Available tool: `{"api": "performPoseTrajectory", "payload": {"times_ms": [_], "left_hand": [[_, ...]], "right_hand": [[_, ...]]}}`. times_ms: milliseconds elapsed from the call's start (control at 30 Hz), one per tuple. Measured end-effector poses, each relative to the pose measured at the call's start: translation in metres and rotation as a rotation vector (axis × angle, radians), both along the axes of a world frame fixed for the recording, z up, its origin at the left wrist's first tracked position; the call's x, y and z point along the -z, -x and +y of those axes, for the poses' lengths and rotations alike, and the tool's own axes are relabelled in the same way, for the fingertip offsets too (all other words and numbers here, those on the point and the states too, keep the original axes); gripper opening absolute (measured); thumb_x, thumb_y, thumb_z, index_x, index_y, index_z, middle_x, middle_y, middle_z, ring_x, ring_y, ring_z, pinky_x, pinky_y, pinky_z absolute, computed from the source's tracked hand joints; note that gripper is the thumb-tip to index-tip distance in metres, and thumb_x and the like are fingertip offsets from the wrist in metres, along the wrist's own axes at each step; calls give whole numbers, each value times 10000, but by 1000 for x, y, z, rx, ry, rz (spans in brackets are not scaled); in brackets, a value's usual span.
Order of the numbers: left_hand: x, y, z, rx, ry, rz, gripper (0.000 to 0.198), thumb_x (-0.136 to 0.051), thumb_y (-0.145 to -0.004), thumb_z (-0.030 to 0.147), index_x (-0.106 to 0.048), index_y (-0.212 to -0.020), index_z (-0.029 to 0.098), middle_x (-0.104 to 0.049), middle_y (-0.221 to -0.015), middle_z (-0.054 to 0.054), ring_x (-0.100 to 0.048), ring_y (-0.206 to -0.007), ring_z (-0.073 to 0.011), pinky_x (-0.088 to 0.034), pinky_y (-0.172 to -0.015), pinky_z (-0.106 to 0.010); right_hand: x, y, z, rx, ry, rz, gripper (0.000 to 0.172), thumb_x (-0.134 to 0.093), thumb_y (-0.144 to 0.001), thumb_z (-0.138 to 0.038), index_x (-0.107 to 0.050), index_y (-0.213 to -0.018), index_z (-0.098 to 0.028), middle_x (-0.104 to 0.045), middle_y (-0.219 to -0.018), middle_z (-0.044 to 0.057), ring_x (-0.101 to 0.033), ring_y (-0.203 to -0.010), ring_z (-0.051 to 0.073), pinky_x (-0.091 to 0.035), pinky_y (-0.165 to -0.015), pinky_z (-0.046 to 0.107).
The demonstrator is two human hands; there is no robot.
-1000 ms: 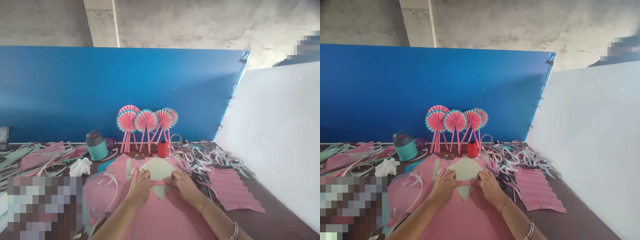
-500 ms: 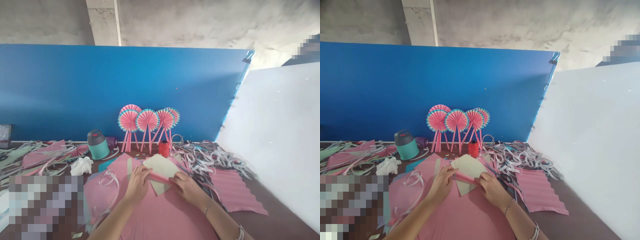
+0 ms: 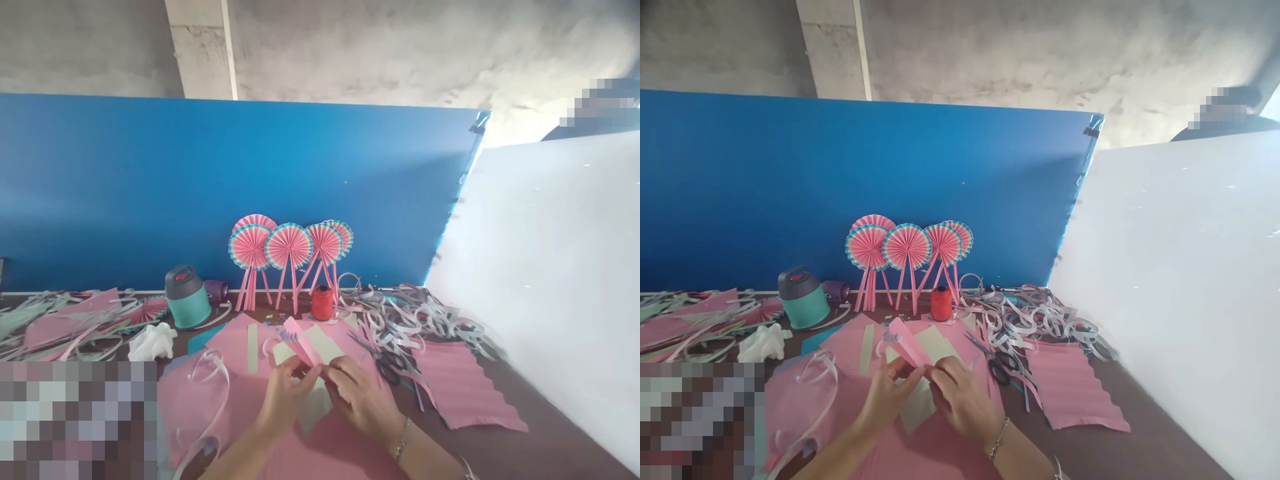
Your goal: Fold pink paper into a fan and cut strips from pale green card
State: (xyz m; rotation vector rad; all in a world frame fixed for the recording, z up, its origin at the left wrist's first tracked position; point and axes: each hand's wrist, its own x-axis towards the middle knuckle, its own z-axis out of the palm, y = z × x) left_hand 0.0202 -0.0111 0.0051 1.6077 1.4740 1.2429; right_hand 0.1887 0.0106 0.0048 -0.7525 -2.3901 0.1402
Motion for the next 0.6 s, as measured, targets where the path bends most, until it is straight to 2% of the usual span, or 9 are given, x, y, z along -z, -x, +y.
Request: {"api": "performPoseTrajectory", "payload": {"times_ms": [100,200,267,333,433,533,600], "left_hand": [[0,5,0,-39,-116,85,244,-461,-835,307,-628,-720,173,-620,-685,-16,-564,-667,-150,-443,-630,-256],[-3,14,-1,-119,-303,345,244,-402,-866,222,-644,-876,195,-597,-799,-38,-540,-784,-171,-427,-729,-302],[-4,19,-1,-141,-390,569,306,-380,-870,173,-613,-1059,231,-579,-859,-54,-508,-846,-194,-401,-776,-343],[-3,21,0,-104,-405,756,359,-378,-869,146,-571,-1148,263,-570,-881,-57,-485,-858,-207,-379,-791,-368],[3,18,3,5,-347,921,343,-369,-872,119,-593,-1093,256,-577,-868,-50,-480,-830,-205,-367,-775,-374],[10,14,5,114,-266,976,315,-367,-857,87,-621,-983,225,-585,-838,-46,-491,-813,-201,-368,-734,-355],[13,14,6,156,-228,963,291,-379,-847,84,-627,-925,213,-588,-835,-47,-500,-823,-199,-371,-723,-342]], "right_hand": [[-2,-1,-3,-23,-60,-68,291,-407,-902,-223,-511,-1173,-186,-598,-910,79,-553,-847,170,-467,-708,275],[-3,-6,-6,-63,-210,-49,271,-423,-887,-185,-536,-1133,-187,-615,-866,73,-555,-793,175,-458,-701,308],[-4,-9,-8,-71,-320,-15,327,-417,-874,-146,-507,-1182,-209,-625,-913,78,-555,-855,191,-447,-763,345],[-5,-9,-9,-20,-380,-25,394,-414,-869,-141,-450,-1254,-216,-612,-1038,93,-520,-994,216,-411,-856,381],[-5,-4,-4,109,-320,-113,383,-420,-868,-145,-452,-1249,-179,-564,-1158,104,-430,-1124,237,-336,-941,404],[0,-1,5,150,-180,-250,226,-442,-855,-126,-569,-1035,-181,-602,-997,69,-484,-979,212,-348,-870,374],[3,-2,9,164,-95,-328,168,-446,-852,-109,-586,-896,-192,-595,-874,39,-497,-853,187,-356,-785,346]]}}
